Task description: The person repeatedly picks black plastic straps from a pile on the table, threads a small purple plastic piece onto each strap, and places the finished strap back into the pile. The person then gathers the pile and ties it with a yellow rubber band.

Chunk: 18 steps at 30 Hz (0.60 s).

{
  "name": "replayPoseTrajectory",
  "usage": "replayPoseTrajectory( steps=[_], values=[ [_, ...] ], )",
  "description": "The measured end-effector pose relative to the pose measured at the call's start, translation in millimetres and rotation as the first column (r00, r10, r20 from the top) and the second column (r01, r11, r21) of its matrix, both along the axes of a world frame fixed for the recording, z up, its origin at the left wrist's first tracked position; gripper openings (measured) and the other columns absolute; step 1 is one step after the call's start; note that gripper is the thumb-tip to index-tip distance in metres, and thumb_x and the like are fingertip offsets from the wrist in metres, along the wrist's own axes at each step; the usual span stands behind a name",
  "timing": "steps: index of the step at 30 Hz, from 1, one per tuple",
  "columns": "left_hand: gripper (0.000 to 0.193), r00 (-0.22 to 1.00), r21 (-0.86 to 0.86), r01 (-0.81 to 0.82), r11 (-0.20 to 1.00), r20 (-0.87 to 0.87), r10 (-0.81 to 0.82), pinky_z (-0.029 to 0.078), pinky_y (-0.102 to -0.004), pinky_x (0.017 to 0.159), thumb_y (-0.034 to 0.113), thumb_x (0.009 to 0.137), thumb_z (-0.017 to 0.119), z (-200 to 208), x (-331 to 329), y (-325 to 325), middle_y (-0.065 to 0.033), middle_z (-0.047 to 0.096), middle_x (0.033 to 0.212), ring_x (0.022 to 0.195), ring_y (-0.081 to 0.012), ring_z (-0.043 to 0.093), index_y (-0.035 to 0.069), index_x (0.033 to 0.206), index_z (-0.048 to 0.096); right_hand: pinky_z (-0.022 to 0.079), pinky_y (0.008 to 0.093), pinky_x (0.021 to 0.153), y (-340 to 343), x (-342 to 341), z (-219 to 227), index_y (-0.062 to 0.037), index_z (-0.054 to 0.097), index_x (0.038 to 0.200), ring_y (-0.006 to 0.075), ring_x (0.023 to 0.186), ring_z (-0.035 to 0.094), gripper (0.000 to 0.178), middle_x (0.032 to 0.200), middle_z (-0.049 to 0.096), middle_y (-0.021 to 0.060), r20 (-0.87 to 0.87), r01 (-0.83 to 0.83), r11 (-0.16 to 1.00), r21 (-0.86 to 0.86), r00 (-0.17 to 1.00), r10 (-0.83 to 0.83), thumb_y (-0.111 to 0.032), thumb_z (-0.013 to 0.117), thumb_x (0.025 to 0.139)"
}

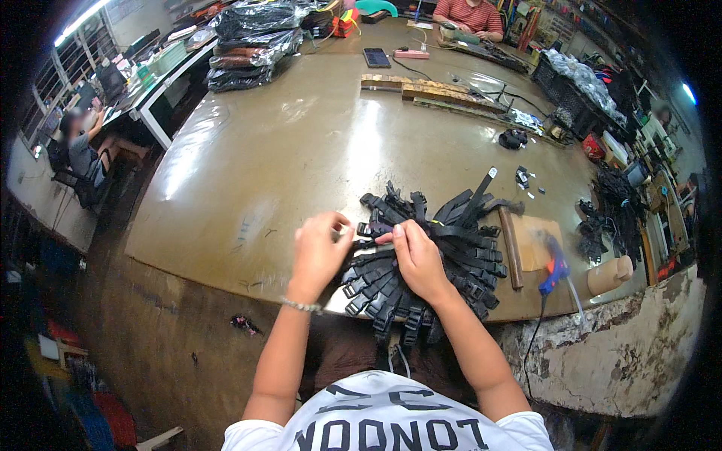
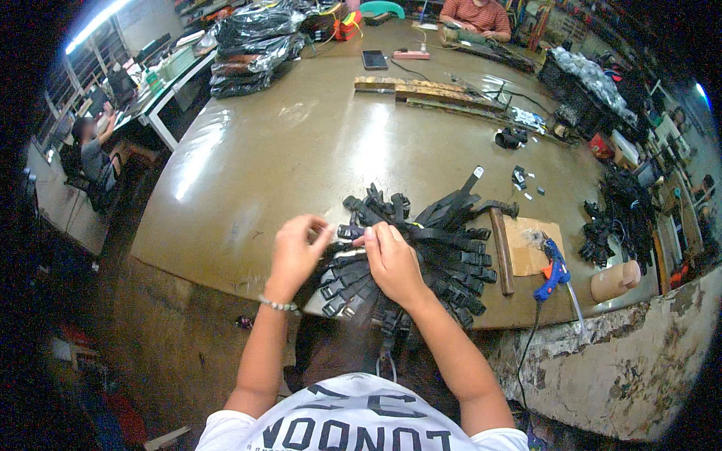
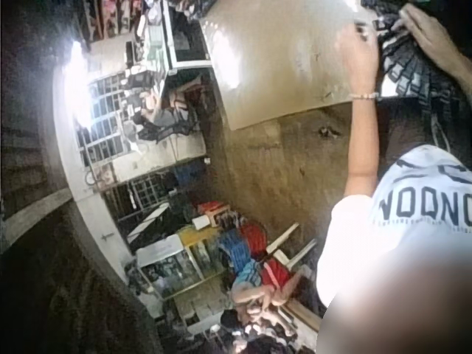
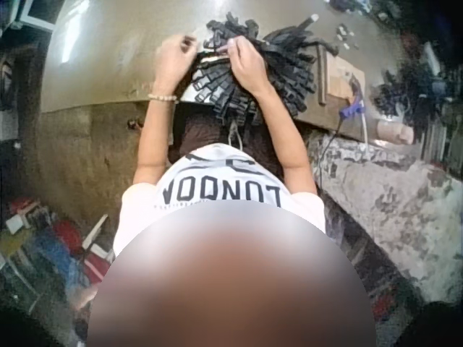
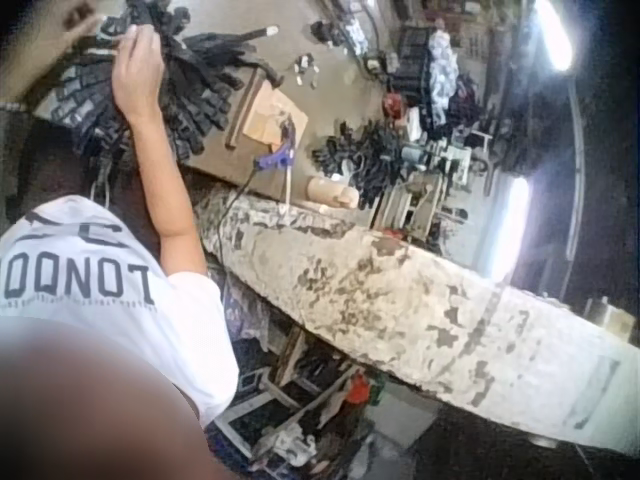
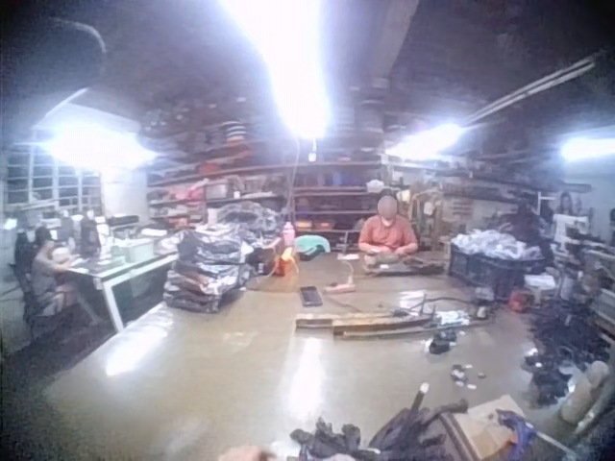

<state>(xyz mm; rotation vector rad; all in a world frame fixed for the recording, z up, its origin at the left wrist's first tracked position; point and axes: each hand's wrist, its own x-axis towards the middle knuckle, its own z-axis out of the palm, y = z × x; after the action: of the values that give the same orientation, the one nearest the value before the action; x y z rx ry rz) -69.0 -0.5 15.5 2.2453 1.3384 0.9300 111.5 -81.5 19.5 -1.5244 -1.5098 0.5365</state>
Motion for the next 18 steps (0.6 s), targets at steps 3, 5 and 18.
replayPoseTrajectory(
  steps=[3,5,18],
  values=[
    [0.027,0.987,-0.19,0.158,0.969,0.001,-0.16,0.053,-0.0385,0.073,0.028,0.087,0.07,-1,11,-13,-0.0146,0.068,0.087,0.074,-0.0288,0.066,0.001,0.089,0.072,0.048,0.0423,0.074,5,-2,1,0.0017,0.054,0.096,0.0335,0.081,0.06,0.03,0.089,0.064,0.0172,0.122,0.055,0.988,0.142,0.99,-0.073,-0.024,0.04,0.105],
    [0.025,0.982,-0.246,0.169,0.954,-0.044,-0.185,0.048,-0.0385,0.084,0.027,0.087,0.069,1,13,-20,-0.0133,0.066,0.095,0.091,-0.0298,0.061,0.004,0.097,0.072,0.047,0.0451,0.078,7,-2,1,0.0012,0.053,0.096,0.0387,0.089,0.059,0.029,0.092,0.063,0.0203,0.144,0.106,0.991,0.079,0.983,-0.117,-0.023,0.041,0.105],
    [0.041,0.912,-0.415,0.369,0.832,-0.014,-0.411,0.038,-0.0393,0.091,0.027,0.073,0.071,3,12,-12,-0.0096,0.063,0.095,0.098,-0.0253,0.057,0.011,0.111,0.071,0.047,0.048,0.074,-18,3,-3,0.0018,0.048,0.093,0.0427,0.082,0.06,0.025,0.086,0.063,0.0234,-0.014,0.032,0.992,0.12,0.999,-0.031,-0.02,0.043,0.104]
  ],
)
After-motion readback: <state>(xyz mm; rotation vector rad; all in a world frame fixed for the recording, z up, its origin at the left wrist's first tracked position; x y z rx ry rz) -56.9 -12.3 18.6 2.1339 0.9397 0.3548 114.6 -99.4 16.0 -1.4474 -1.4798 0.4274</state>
